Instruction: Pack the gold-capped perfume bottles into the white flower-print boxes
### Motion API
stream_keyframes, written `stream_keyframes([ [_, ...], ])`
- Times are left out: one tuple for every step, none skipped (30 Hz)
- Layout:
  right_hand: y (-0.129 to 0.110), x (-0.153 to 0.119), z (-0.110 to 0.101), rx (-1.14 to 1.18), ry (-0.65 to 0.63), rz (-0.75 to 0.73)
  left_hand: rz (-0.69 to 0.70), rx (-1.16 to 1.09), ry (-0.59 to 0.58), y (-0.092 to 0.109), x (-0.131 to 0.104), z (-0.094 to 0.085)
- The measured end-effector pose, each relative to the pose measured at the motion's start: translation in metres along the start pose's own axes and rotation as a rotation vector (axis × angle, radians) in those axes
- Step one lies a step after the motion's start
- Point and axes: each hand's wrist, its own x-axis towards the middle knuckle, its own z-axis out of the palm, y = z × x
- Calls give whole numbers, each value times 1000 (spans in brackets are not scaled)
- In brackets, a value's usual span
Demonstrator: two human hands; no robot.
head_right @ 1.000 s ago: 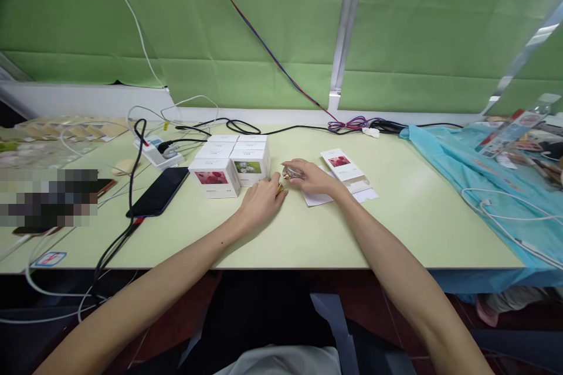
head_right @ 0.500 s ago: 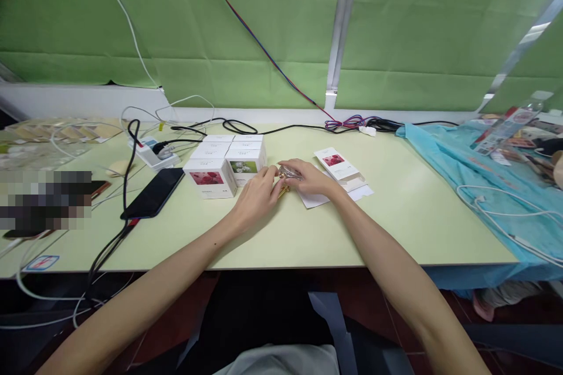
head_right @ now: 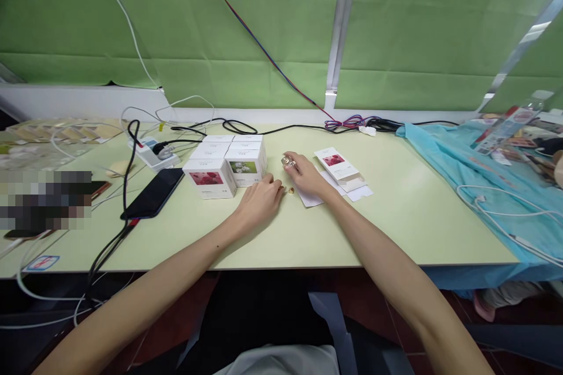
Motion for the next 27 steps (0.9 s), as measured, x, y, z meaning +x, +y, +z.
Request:
stream_keyframes([
  [0, 0, 1, 0, 11, 3, 2, 12, 3, 0, 0, 0],
  [0, 1, 2, 3, 16, 6, -1, 24, 8, 1, 1, -1],
  [-1, 1, 3, 9, 16, 11, -7, 37, 8, 1, 1, -2],
  [-3, 0, 3, 15, 12, 18, -13, 49, 6, 1, 1, -3],
  [-4, 0, 4, 23, 7, 26, -17, 59, 1, 1, 2, -3],
  [-5, 0, 4, 29, 2, 34, -19, 65, -8, 1, 2, -4],
  [-6, 0, 4, 35, -4, 39, -17, 68, -17, 1, 3, -4],
  [-6, 0, 5, 41, -9, 39, -10, 69, -24, 1, 4, -3],
  [-6, 0, 5, 47, -14, 38, -3, 69, -30, 1, 5, -2],
  [-5, 0, 6, 52, -20, 39, 1, 66, -36, 0, 6, -2],
  [-4, 0, 7, 57, -24, 43, 4, 61, -38, 0, 7, -1],
  [-3, 1, 8, 63, -24, 49, 7, 54, -33, 0, 8, 0],
  [-2, 1, 9, 71, -20, 53, 9, 46, -19, 1, 9, -1],
  [-1, 2, 10, 80, -13, 54, 12, 38, 6, 1, 9, -2],
  [-1, 2, 11, 89, -5, 49, 20, 30, 42, 1, 8, -4],
  [0, 3, 12, 98, 1, 39, 29, 21, 93, 0, 7, -8],
  [0, 4, 12, 106, 2, 26, 29, 15, 156, 0, 5, -12],
  [1, 5, 13, 115, 3, 11, 25, 7, 233, -2, 2, -18],
  [1, 6, 13, 123, 5, -4, -4, 0, 334, -4, 0, -25],
  [1, 7, 13, 130, 9, -17, -53, 5, 445, -8, -3, -31],
  [1, 7, 13, 135, 16, -27, -111, 20, 563, -12, -7, -37],
  [1, 7, 13, 132, 29, -29, -172, 40, 650, -17, -10, -42],
  [1, 7, 13, 121, 49, -25, -259, 53, 713, -23, -14, -46],
  [-1, 7, 13, 102, 73, -18, -333, 59, 735, -30, -17, -49],
  [-2, 7, 13, 79, 108, -9, -385, 57, 715, -37, -20, -50],
  [-4, 6, 13, 54, 155, 1, -428, 46, 674, -43, -23, -49],
  [-7, 5, 12, 32, 213, 8, -473, 23, 641, -49, -25, -49],
])
